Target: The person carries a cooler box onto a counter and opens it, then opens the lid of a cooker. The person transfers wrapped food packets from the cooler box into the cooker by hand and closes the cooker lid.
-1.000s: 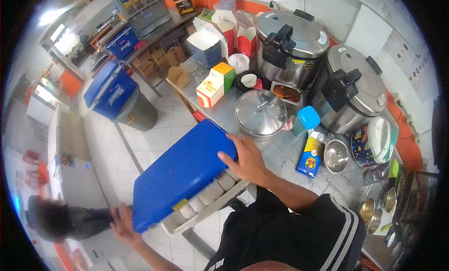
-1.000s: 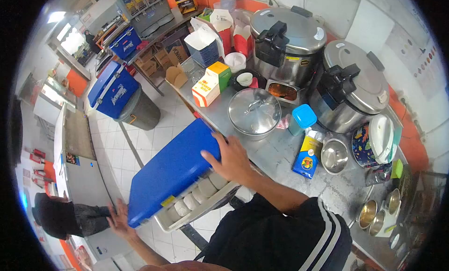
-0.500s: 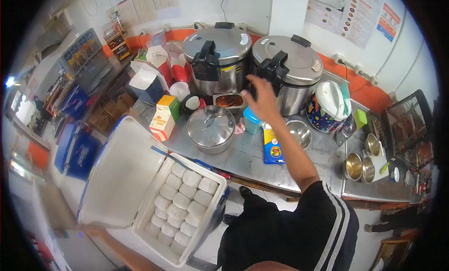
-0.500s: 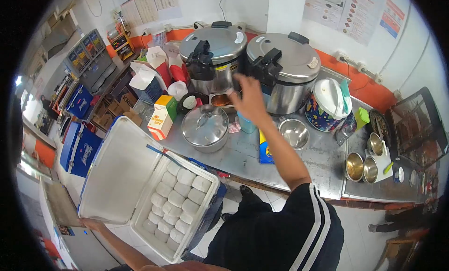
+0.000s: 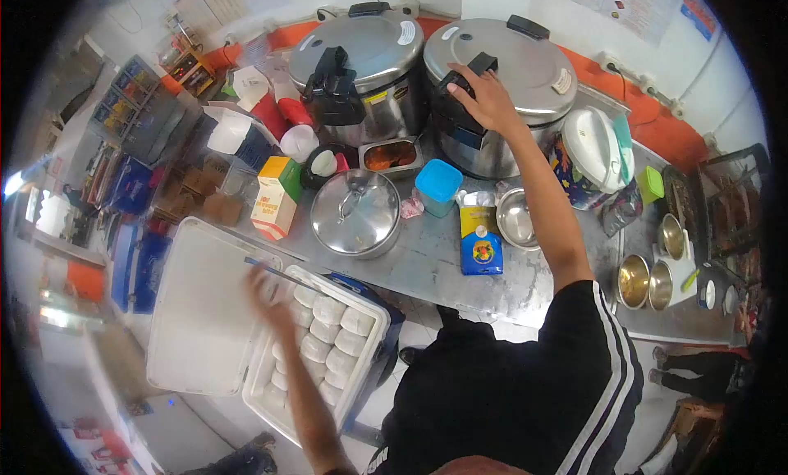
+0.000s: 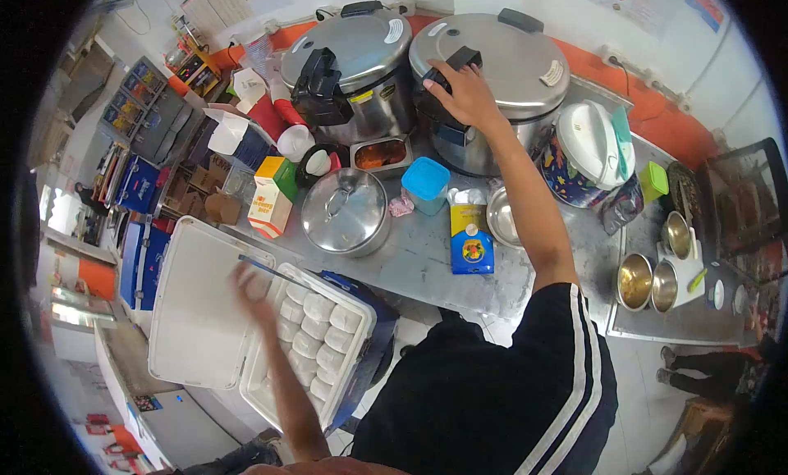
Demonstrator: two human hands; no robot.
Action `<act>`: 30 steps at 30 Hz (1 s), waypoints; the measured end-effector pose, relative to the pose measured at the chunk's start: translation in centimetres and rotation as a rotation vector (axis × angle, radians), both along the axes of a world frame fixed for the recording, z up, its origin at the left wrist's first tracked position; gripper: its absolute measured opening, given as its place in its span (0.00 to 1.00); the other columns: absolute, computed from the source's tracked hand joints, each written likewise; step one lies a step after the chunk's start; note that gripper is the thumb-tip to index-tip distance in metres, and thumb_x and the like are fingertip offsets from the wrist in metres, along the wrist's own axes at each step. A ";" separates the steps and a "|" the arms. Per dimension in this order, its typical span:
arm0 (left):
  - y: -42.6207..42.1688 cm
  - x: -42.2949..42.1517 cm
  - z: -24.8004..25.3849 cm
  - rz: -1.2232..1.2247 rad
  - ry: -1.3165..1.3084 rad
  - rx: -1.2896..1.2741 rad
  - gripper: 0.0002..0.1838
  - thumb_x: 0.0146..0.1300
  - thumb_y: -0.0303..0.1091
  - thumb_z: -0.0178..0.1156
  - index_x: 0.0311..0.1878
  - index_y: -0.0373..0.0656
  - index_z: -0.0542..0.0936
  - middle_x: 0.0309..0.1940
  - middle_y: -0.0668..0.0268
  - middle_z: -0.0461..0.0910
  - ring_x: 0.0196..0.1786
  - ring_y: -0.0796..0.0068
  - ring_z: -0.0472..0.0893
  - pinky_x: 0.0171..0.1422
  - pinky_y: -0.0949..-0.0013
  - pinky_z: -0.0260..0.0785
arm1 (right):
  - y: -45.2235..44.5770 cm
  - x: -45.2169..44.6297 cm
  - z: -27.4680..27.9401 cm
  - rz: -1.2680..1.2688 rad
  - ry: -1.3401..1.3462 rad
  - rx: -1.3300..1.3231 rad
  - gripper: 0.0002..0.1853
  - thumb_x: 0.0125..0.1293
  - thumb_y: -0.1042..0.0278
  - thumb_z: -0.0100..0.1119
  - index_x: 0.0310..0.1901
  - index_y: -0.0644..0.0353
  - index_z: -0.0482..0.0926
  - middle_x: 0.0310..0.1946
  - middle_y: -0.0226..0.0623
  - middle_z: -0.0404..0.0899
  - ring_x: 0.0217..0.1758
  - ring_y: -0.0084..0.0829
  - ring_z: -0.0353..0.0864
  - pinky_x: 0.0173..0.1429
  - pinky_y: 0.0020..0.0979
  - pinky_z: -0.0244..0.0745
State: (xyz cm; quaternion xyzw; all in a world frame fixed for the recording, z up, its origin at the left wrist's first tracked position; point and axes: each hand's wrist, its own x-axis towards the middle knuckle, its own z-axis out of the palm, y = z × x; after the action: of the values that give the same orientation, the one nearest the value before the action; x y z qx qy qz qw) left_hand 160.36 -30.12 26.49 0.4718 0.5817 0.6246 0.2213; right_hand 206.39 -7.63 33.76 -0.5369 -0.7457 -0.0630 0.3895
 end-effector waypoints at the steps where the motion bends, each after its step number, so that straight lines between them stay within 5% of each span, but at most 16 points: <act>1: 2.8 4.7 -1.2 -0.188 0.472 0.134 0.21 0.50 0.21 0.61 0.51 0.44 0.78 0.54 0.58 0.74 0.61 0.58 0.69 0.64 0.56 0.62 | 0.3 0.3 0.1 0.034 -0.007 0.021 0.23 0.68 0.46 0.49 0.55 0.54 0.73 0.40 0.55 0.80 0.50 0.56 0.76 0.66 0.53 0.61; 4: 8.4 16.4 -2.6 -0.482 0.615 0.036 0.24 0.50 0.30 0.67 0.54 0.46 0.78 0.56 0.50 0.70 0.63 0.49 0.67 0.67 0.53 0.59 | 0.2 0.4 0.1 0.009 -0.006 -0.043 0.20 0.68 0.47 0.50 0.50 0.55 0.75 0.36 0.51 0.80 0.48 0.52 0.78 0.66 0.52 0.61; 6: 12.2 21.3 -5.7 -0.532 0.698 -0.045 0.35 0.48 0.39 0.71 0.62 0.45 0.71 0.63 0.43 0.63 0.66 0.43 0.63 0.69 0.49 0.56 | -0.1 0.4 0.3 0.035 0.014 -0.114 0.20 0.67 0.48 0.51 0.49 0.55 0.76 0.34 0.50 0.80 0.46 0.52 0.78 0.67 0.52 0.61; 11: 17.2 27.6 -8.0 -0.623 0.991 -0.332 0.50 0.42 0.51 0.73 0.70 0.54 0.60 0.68 0.42 0.55 0.69 0.40 0.58 0.69 0.43 0.57 | 0.3 0.9 0.2 0.089 -0.015 -0.040 0.20 0.68 0.49 0.50 0.52 0.56 0.74 0.41 0.48 0.80 0.46 0.53 0.76 0.68 0.52 0.58; 16: 15.4 30.8 -8.3 -0.670 0.986 -0.388 0.52 0.43 0.47 0.73 0.72 0.62 0.55 0.67 0.43 0.54 0.66 0.36 0.60 0.64 0.43 0.63 | -1.1 0.6 2.2 0.141 -0.009 -0.089 0.19 0.65 0.53 0.56 0.50 0.57 0.74 0.42 0.48 0.80 0.49 0.52 0.77 0.67 0.51 0.57; 29: 6.0 33.4 -8.7 -0.571 0.976 -0.388 0.51 0.50 0.47 0.69 0.74 0.54 0.51 0.66 0.40 0.55 0.62 0.40 0.65 0.62 0.43 0.63 | -7.4 -0.9 2.0 0.221 0.086 -0.164 0.25 0.60 0.59 0.60 0.57 0.60 0.72 0.45 0.43 0.79 0.61 0.49 0.72 0.70 0.48 0.54; 30: 5.4 33.4 -8.6 -0.568 0.977 -0.399 0.51 0.50 0.48 0.68 0.74 0.54 0.50 0.66 0.40 0.55 0.62 0.40 0.65 0.62 0.43 0.63 | -8.3 -1.2 2.6 0.208 0.080 -0.244 0.24 0.60 0.58 0.60 0.55 0.60 0.72 0.51 0.45 0.78 0.60 0.50 0.72 0.70 0.48 0.54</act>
State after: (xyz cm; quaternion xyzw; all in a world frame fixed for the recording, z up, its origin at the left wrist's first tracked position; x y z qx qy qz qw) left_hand 193.80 -24.77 17.87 0.7906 0.5733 0.1306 0.1708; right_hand 205.19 -15.90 36.36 -0.5022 -0.7833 0.0900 0.3552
